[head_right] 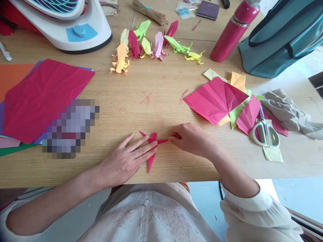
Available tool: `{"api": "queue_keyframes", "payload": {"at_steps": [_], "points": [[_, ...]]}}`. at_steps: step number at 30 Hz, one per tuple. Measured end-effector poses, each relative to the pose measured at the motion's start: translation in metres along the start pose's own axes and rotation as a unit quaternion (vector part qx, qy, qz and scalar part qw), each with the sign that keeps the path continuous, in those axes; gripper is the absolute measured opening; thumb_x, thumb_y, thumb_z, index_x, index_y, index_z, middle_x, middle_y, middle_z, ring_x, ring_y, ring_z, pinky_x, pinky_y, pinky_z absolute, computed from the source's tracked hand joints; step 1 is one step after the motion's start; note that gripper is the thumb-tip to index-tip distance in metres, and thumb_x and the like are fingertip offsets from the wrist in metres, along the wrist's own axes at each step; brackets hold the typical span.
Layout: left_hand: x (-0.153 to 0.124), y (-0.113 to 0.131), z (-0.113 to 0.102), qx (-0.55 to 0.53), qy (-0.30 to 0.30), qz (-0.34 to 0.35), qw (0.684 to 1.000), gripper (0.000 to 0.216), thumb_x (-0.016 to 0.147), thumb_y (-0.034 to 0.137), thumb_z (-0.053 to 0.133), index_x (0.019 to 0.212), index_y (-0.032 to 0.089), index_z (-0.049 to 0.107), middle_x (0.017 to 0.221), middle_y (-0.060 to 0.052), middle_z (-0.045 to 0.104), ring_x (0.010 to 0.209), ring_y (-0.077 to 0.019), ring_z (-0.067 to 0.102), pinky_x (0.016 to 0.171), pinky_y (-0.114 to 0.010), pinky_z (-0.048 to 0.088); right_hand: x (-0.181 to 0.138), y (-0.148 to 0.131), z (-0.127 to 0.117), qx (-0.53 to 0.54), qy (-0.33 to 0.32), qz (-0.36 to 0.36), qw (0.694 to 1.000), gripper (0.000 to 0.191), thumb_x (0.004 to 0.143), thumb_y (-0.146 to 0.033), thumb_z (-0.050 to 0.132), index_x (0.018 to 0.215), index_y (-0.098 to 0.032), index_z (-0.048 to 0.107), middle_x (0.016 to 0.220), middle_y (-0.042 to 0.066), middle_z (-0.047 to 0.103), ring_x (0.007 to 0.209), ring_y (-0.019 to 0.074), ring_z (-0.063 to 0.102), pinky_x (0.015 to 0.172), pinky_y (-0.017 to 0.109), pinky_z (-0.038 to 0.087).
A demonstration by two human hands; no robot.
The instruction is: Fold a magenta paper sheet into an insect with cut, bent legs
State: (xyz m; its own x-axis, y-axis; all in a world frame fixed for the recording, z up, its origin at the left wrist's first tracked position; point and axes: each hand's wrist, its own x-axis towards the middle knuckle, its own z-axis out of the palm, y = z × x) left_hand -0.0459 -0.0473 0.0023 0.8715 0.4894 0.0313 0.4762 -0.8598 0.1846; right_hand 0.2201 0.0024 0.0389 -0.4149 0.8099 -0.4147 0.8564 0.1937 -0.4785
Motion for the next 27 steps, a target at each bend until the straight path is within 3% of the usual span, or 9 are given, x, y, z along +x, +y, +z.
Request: {"api": "queue_keyframes", "payload": {"at_steps": [7,11,15,19,24,27], "points": [[-0.001,0.005,0.001,-0.027,-0.007,-0.021,0.999,0.054,0.102,0.03,0.045,0.154,0.017,0.037,0.165,-0.006,0.03,0.155,-0.0294,0.021,0.125,-0.057,0.011,-0.01,0.015,0.005,0.096,0.046,-0.018,0.994,0.016,0.092,-0.033,0.055,0.083,-0.022,0.062,0.073,-0.001,0.064,0.065,0.0138,0.054,0.06,0.027,0.038],[-0.002,0.005,0.0,-0.041,-0.013,-0.026,0.999,0.055,0.103,0.032,0.045,0.155,0.018,0.036,0.165,-0.006,0.03,0.155,-0.0282,0.02,0.125,-0.056,0.01,-0.009,0.016,0.015,0.172,0.079,-0.074,0.979,0.01,0.091,-0.028,0.06,0.099,-0.022,0.063,0.086,0.001,0.067,0.074,0.0143,0.059,0.064,0.026,0.044],[-0.001,0.005,0.0,-0.043,-0.013,-0.027,0.999,0.053,0.103,0.032,0.044,0.154,0.017,0.037,0.166,-0.006,0.029,0.155,-0.0283,0.019,0.125,-0.056,0.009,-0.007,0.017,0.022,0.111,0.142,-0.13,0.975,0.014,0.088,-0.023,0.064,0.102,-0.021,0.065,0.085,0.002,0.059,0.068,0.0132,0.053,0.061,0.026,0.042],[0.0,0.005,0.001,-0.039,-0.014,-0.025,0.999,0.054,0.104,0.036,0.043,0.154,0.016,0.037,0.166,-0.006,0.027,0.156,-0.0293,0.018,0.125,-0.057,0.008,-0.005,0.016,0.027,0.023,0.187,-0.154,0.97,0.009,0.088,-0.022,0.065,0.097,-0.019,0.064,0.094,0.006,0.057,0.073,0.016,0.056,0.068,0.029,0.046],[-0.002,0.007,0.003,-0.038,-0.019,-0.029,0.999,0.059,0.103,0.039,0.043,0.156,0.016,0.032,0.166,-0.006,0.026,0.156,-0.03,0.016,0.124,-0.057,0.006,-0.007,0.002,0.033,-0.056,0.183,-0.122,0.974,0.008,0.087,-0.014,0.06,0.082,-0.019,0.055,0.09,0.008,0.056,0.082,0.0213,0.056,0.075,0.033,0.046],[-0.006,0.014,0.005,-0.04,-0.017,-0.037,0.998,0.065,0.102,0.045,0.045,0.158,0.015,0.028,0.166,-0.008,0.027,0.156,-0.0313,0.014,0.124,-0.057,0.006,-0.012,-0.01,0.035,-0.022,0.148,-0.102,0.983,0.008,0.087,-0.016,0.059,0.084,-0.02,0.053,0.088,0.006,0.06,0.078,0.019,0.056,0.069,0.031,0.043]]}}
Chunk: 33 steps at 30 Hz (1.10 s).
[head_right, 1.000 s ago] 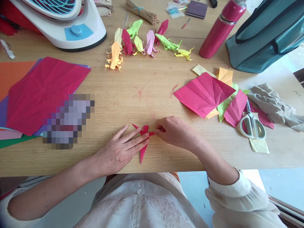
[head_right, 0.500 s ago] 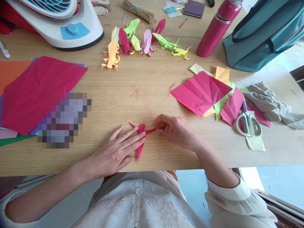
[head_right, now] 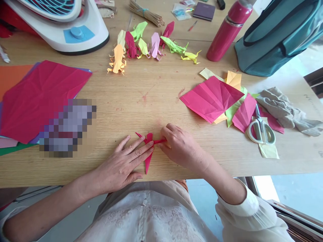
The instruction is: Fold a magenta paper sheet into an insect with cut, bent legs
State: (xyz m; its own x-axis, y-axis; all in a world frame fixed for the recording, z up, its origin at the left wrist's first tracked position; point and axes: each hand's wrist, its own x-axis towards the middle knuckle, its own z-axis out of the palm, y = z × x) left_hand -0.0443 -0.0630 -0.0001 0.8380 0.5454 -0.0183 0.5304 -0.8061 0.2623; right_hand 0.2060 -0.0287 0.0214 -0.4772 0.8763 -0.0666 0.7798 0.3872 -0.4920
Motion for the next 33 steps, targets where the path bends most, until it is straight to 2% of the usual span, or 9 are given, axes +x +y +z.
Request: {"api": "queue_keyframes", "payload": {"at_steps": [9,12,16,18,21,24,27,30,33], "points": [[-0.013,0.024,0.007,-0.028,0.054,0.016,0.998,0.069,0.1,0.053,0.048,0.151,0.009,0.039,0.159,-0.015,0.041,0.152,-0.0316,0.028,0.124,-0.057,0.003,-0.012,-0.021,0.011,0.122,-0.008,0.054,0.991,0.009,0.09,-0.015,0.056,0.086,-0.021,0.062,0.074,-0.002,0.064,0.062,0.0112,0.052,0.059,0.025,0.038],[-0.008,0.026,0.004,-0.054,0.095,0.013,0.994,0.046,0.103,0.036,0.047,0.143,0.012,0.05,0.15,-0.013,0.054,0.144,-0.0281,0.042,0.123,-0.054,0.014,-0.017,-0.021,0.016,0.133,0.0,0.047,0.99,0.012,0.089,-0.012,0.056,0.086,-0.02,0.064,0.075,-0.001,0.066,0.062,0.0107,0.052,0.06,0.025,0.038],[0.004,0.021,-0.001,-0.088,0.226,-0.049,0.969,0.022,0.099,0.014,0.052,0.117,0.02,0.063,0.131,-0.009,0.068,0.125,-0.0211,0.059,0.111,-0.045,0.039,-0.019,-0.018,0.018,0.204,0.035,0.021,0.978,0.014,0.091,-0.013,0.054,0.093,-0.021,0.065,0.084,-0.001,0.069,0.07,0.0118,0.059,0.063,0.025,0.043],[0.01,0.015,-0.004,-0.129,0.316,-0.137,0.93,0.017,0.094,0.019,0.062,0.111,0.019,0.06,0.126,-0.011,0.066,0.118,-0.0219,0.06,0.102,-0.041,0.047,-0.019,-0.016,0.018,0.243,0.089,0.011,0.966,0.012,0.093,-0.016,0.055,0.096,-0.022,0.065,0.089,0.0,0.07,0.075,0.0131,0.062,0.066,0.026,0.045],[0.019,0.006,-0.01,-0.299,0.383,-0.25,0.837,0.043,0.084,0.037,0.075,0.116,0.018,0.054,0.121,-0.013,0.062,0.111,-0.0235,0.062,0.088,-0.037,0.055,-0.015,-0.013,0.017,0.282,0.183,-0.012,0.942,0.006,0.095,-0.022,0.058,0.093,-0.022,0.064,0.087,0.001,0.07,0.078,0.0145,0.063,0.072,0.029,0.049],[0.032,0.001,-0.019,-0.558,0.263,-0.251,0.746,0.059,0.08,0.047,0.078,0.125,0.017,0.055,0.117,-0.013,0.066,0.105,-0.0225,0.066,0.088,-0.035,0.054,-0.012,-0.011,0.013,0.297,0.227,-0.045,0.926,0.004,0.096,-0.024,0.059,0.093,-0.023,0.062,0.085,0.001,0.068,0.078,0.0153,0.063,0.074,0.031,0.05],[0.046,0.001,-0.027,-0.694,0.161,-0.233,0.662,0.042,0.079,0.047,0.079,0.103,0.015,0.07,0.1,-0.008,0.072,0.092,-0.018,0.067,0.087,-0.031,0.05,-0.009,-0.01,0.008,0.278,0.226,-0.073,0.931,0.004,0.096,-0.022,0.06,0.095,-0.023,0.063,0.085,0.002,0.067,0.079,0.0154,0.063,0.074,0.032,0.051],[0.061,0.001,-0.031,-0.706,0.181,-0.271,0.629,0.035,0.065,0.043,0.089,0.075,0.015,0.072,0.074,0.0,0.069,0.071,-0.0114,0.06,0.075,-0.026,0.046,-0.007,-0.008,0.0,0.257,0.216,-0.092,0.937,0.006,0.096,-0.02,0.06,0.095,-0.023,0.065,0.087,0.002,0.068,0.08,0.0145,0.064,0.074,0.03,0.051],[0.072,-0.003,-0.03,-0.709,0.189,-0.269,0.624,0.035,0.059,0.042,0.092,0.073,0.015,0.073,0.071,0.001,0.068,0.069,-0.0106,0.058,0.074,-0.025,0.046,-0.004,-0.002,-0.01,0.259,0.199,-0.089,0.941,0.004,0.095,-0.021,0.063,0.096,-0.022,0.066,0.087,0.001,0.069,0.079,0.0143,0.065,0.072,0.029,0.052]]}}
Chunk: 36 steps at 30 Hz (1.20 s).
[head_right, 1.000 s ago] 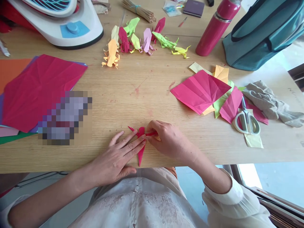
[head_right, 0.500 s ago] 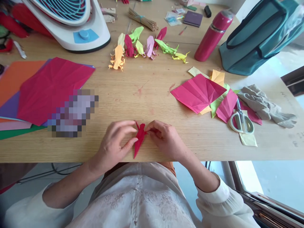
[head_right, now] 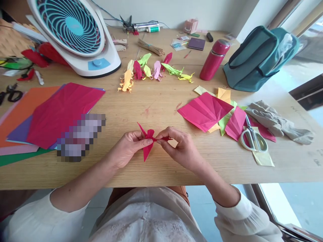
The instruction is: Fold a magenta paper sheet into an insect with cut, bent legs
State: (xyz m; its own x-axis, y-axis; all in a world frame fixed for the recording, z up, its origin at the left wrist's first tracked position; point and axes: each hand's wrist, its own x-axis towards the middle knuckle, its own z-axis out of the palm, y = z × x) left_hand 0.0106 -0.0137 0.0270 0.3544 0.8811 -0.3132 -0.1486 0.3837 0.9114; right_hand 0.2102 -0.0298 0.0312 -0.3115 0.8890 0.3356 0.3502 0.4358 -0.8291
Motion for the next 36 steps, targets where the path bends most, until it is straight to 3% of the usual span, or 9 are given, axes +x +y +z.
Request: {"api": "queue_keyframes", "payload": {"at_steps": [4,10,14,20,26,36], "points": [[0.011,0.0,0.0,-0.017,-0.012,0.002,1.0,0.035,0.061,0.04,0.091,0.08,0.015,0.076,0.078,-0.001,0.072,0.073,-0.0111,0.059,0.075,-0.025,0.045,0.008,0.004,-0.01,-0.003,-0.043,-0.01,0.999,0.009,0.093,-0.022,0.065,0.102,-0.022,0.067,0.092,0.004,0.071,0.085,0.0164,0.067,0.076,0.031,0.054],[0.012,-0.001,-0.006,0.014,-0.017,-0.013,1.0,0.032,0.068,0.04,0.085,0.068,0.013,0.069,0.065,0.0,0.065,0.063,-0.0098,0.056,0.064,-0.024,0.043,0.016,0.016,-0.008,-0.066,-0.042,-0.138,0.987,0.025,0.093,-0.01,0.058,0.11,-0.026,0.067,0.094,0.005,0.071,0.087,0.0192,0.067,0.075,0.036,0.055],[0.011,-0.003,-0.007,0.006,-0.027,-0.029,0.999,0.028,0.07,0.038,0.081,0.075,0.013,0.069,0.065,0.002,0.061,0.06,-0.0095,0.054,0.061,-0.025,0.047,0.016,0.021,-0.008,-0.106,-0.047,-0.183,0.976,0.026,0.093,-0.011,0.06,0.111,-0.028,0.067,0.096,0.006,0.071,0.086,0.0202,0.068,0.075,0.038,0.054],[0.012,-0.003,-0.005,0.019,-0.032,-0.035,0.999,0.031,0.065,0.039,0.084,0.071,0.014,0.067,0.064,0.003,0.058,0.058,-0.0086,0.051,0.056,-0.024,0.048,0.013,0.025,-0.013,-0.187,-0.065,-0.214,0.957,0.018,0.096,-0.02,0.058,0.107,-0.03,0.07,0.094,0.005,0.072,0.081,0.0195,0.068,0.071,0.037,0.05],[0.013,-0.008,-0.007,0.075,-0.026,-0.017,0.997,0.028,0.07,0.039,0.079,0.071,0.014,0.067,0.067,0.002,0.059,0.061,-0.0098,0.053,0.06,-0.025,0.05,0.012,0.025,-0.012,-0.228,-0.075,-0.231,0.943,0.019,0.096,-0.018,0.059,0.107,-0.03,0.068,0.096,0.005,0.072,0.08,0.0183,0.065,0.07,0.036,0.047],[0.011,-0.015,-0.009,0.291,0.042,0.073,0.953,0.024,0.079,0.036,0.069,0.07,0.014,0.065,0.058,0.005,0.046,0.055,-0.0087,0.038,0.051,-0.023,0.026,0.011,0.028,-0.011,-0.222,-0.103,-0.208,0.947,0.019,0.097,-0.019,0.057,0.108,-0.03,0.069,0.097,0.005,0.069,0.082,0.0174,0.064,0.073,0.036,0.047]]}}
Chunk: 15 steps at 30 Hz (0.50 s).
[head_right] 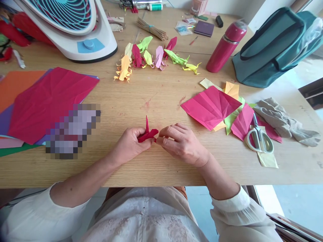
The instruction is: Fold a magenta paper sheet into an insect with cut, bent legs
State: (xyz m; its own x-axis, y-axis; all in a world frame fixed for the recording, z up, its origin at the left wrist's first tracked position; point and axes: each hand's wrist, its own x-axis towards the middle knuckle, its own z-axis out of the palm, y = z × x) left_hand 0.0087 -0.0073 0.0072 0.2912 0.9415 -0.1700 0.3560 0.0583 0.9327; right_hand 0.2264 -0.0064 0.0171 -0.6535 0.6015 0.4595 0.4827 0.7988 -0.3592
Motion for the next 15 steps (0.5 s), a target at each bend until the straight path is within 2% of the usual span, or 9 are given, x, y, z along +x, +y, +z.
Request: {"api": "queue_keyframes", "payload": {"at_steps": [5,9,12,15], "points": [[-0.002,0.004,0.001,0.077,0.038,0.056,0.995,0.02,0.08,0.029,0.064,0.067,0.014,0.062,0.059,0.005,0.046,0.058,-0.0091,0.039,0.056,-0.023,0.031,0.005,-0.009,0.004,0.067,0.033,0.053,0.996,0.014,0.094,-0.017,0.057,0.101,-0.024,0.067,0.093,0.007,0.065,0.083,0.0187,0.064,0.073,0.034,0.051],[-0.005,0.008,0.001,0.1,0.052,0.09,0.99,0.018,0.08,0.025,0.061,0.065,0.016,0.056,0.059,0.006,0.046,0.058,-0.0085,0.039,0.057,-0.022,0.032,0.008,-0.016,0.008,0.164,0.052,0.148,0.974,0.007,0.092,-0.016,0.059,0.091,-0.021,0.063,0.089,0.005,0.063,0.079,0.0167,0.061,0.071,0.032,0.051],[-0.006,0.01,0.001,0.108,0.066,0.115,0.985,0.014,0.081,0.022,0.06,0.068,0.016,0.057,0.061,0.005,0.049,0.059,-0.009,0.042,0.059,-0.023,0.034,0.01,-0.018,0.013,0.265,0.04,0.245,0.932,0.006,0.091,-0.021,0.062,0.086,-0.021,0.06,0.085,0.003,0.064,0.075,0.0153,0.06,0.07,0.031,0.05],[-0.008,0.01,0.002,0.114,0.083,0.135,0.981,0.013,0.081,0.021,0.06,0.069,0.017,0.057,0.063,0.004,0.051,0.06,-0.0098,0.044,0.06,-0.023,0.036,0.011,-0.016,0.019,0.393,0.065,0.311,0.863,0.016,0.088,-0.031,0.07,0.085,-0.02,0.058,0.081,0.001,0.064,0.071,0.014,0.059,0.065,0.029,0.049]]}}
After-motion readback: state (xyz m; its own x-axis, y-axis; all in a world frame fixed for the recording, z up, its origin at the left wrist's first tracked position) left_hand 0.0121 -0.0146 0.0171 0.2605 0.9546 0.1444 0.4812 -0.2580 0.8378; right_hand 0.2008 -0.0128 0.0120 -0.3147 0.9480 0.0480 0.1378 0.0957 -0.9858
